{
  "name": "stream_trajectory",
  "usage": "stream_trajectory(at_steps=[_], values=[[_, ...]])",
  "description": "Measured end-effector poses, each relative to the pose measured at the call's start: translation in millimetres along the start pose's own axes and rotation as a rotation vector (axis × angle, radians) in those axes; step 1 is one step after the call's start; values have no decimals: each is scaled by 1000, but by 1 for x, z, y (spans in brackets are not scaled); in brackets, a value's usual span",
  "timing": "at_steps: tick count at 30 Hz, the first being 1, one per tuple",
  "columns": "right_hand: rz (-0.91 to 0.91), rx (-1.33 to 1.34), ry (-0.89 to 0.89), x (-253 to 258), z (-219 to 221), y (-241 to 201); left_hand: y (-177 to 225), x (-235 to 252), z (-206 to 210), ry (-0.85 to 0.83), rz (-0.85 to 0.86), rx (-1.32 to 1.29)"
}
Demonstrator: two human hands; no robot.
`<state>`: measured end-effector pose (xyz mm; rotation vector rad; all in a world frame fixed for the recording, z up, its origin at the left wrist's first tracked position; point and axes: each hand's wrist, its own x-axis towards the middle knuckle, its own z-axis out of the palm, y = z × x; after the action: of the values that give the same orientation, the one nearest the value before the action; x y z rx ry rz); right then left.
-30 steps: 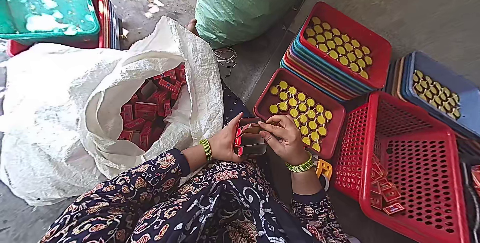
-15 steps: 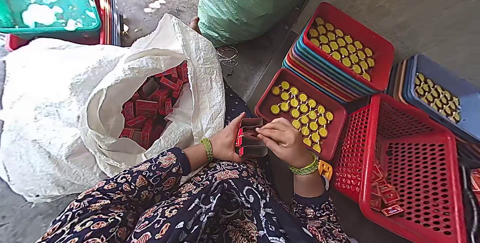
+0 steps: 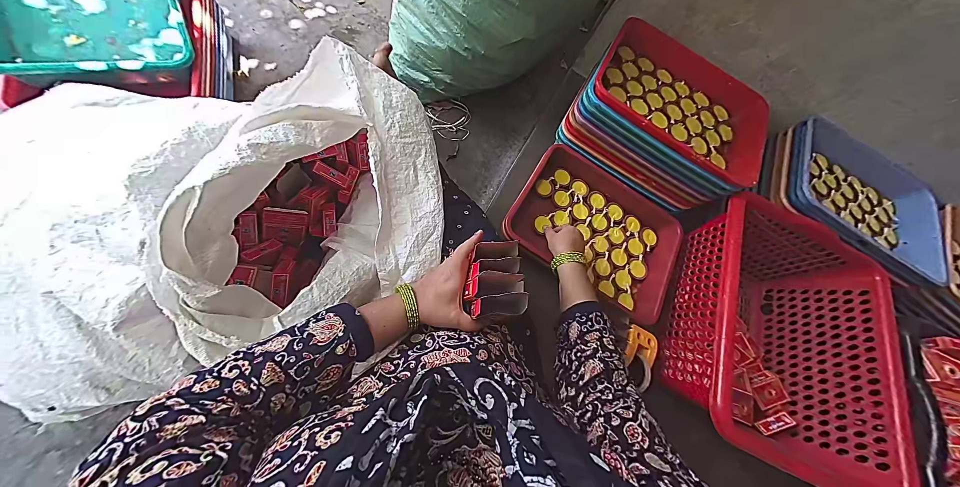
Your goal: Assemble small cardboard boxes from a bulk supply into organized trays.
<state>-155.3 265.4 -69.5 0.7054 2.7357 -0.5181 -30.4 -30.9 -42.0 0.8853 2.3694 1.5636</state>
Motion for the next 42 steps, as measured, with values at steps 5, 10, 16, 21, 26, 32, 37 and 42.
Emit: stream_trajectory(at_steps=[5,10,16,21,26,32,37,42], values=[[10,255,70,7,11,-3,2,1,-2,-9,2,29],[-38,115,28,10,11,0,1,2,1,-5,14,73],[-16,371,-30,24,24,-13,4,0,-1,-10,-12,45],[-361,823,218,-26,4,-13,2,1,-1,-4,2,29],[-940,1121,240,-139,-50,5,1,2,0,4,7,38],[-1270,697,261,-191,-60,2,1,1,1,0,29,40],[-1240,545,266,-186,-58,-2,1,0,1,14,31,58],[-776,462,456,-121,-60,10,2,1,0,-4,5,48]])
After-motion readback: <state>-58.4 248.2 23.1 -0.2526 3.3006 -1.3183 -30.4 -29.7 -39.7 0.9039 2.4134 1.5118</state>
